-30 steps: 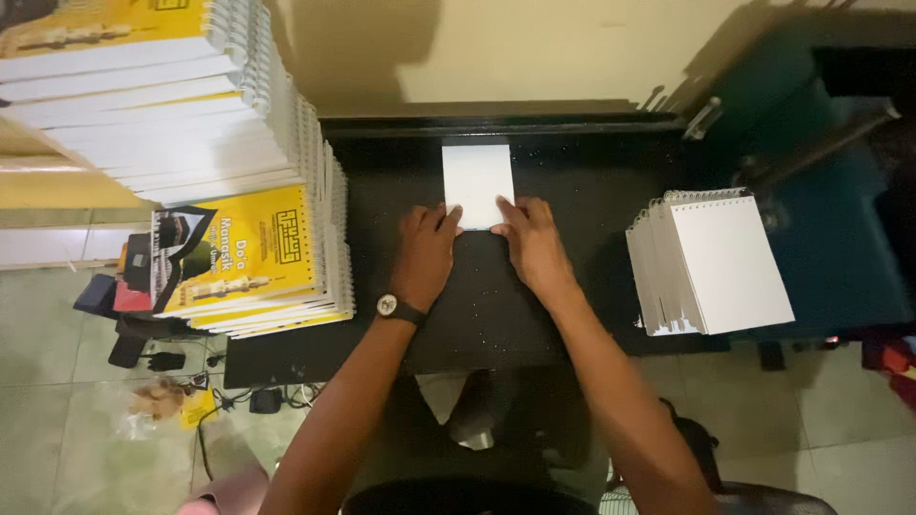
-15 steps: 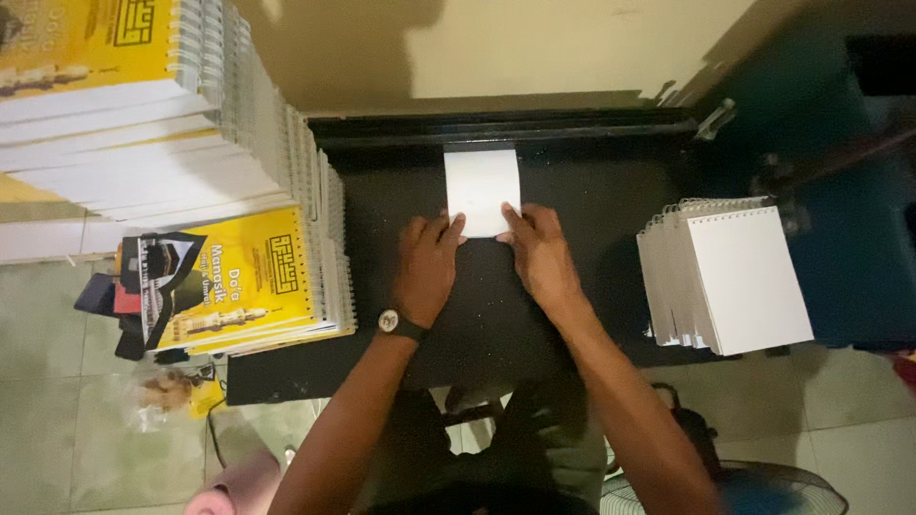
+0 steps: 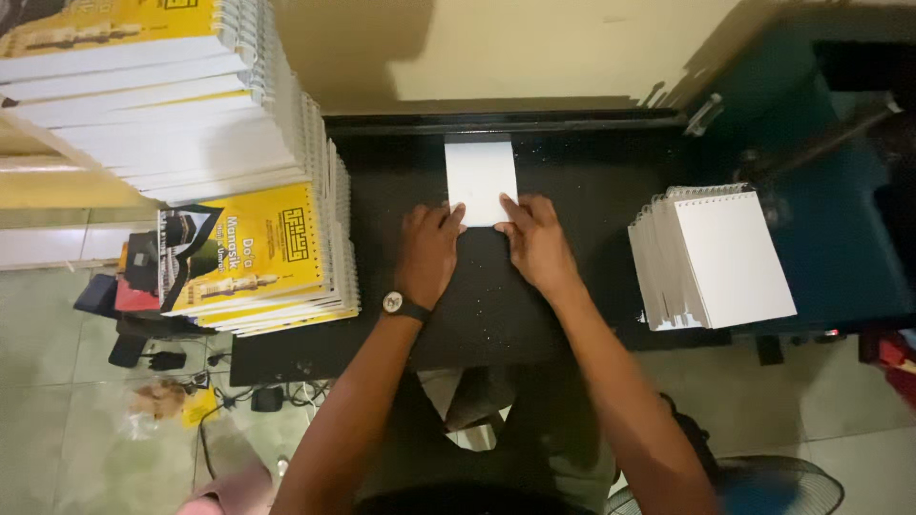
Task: The person repeatedly picks up spiral-bound notebooks from a stack, folds them in half by hand, and places them onto a separate pile on the table. The process involves folding the notebook, pressing the crease, and stacking the finished item.
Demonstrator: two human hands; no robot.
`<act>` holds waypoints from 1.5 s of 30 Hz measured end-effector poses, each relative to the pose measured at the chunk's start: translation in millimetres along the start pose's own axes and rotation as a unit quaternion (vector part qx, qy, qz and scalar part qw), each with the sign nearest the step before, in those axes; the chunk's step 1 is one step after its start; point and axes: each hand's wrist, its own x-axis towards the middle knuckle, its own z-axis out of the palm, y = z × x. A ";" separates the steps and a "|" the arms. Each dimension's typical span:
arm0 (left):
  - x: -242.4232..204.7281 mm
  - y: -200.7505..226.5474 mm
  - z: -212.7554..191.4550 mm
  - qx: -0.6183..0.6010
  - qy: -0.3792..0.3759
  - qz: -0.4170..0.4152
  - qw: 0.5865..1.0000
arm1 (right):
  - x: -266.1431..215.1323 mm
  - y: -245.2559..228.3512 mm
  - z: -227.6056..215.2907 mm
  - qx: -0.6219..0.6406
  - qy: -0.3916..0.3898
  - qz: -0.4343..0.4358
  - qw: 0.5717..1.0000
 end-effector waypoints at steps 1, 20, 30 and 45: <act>2.0 2.6 -5.8 -0.014 -0.006 -0.009 1.000 | 2.2 -2.3 -2.9 -0.003 -0.011 0.008 1.000; 2.9 5.1 -8.6 -0.026 -0.036 -0.037 0.998 | 1.7 -4.8 0.4 0.010 0.010 0.008 1.000; 2.5 13.0 -11.1 0.001 -0.032 -0.037 0.999 | 16.4 10.1 8.7 0.027 0.035 0.034 0.998; 21.6 72.4 -123.3 -0.441 -0.060 -0.365 0.818 | -8.8 -63.4 -29.4 0.472 0.092 0.281 0.831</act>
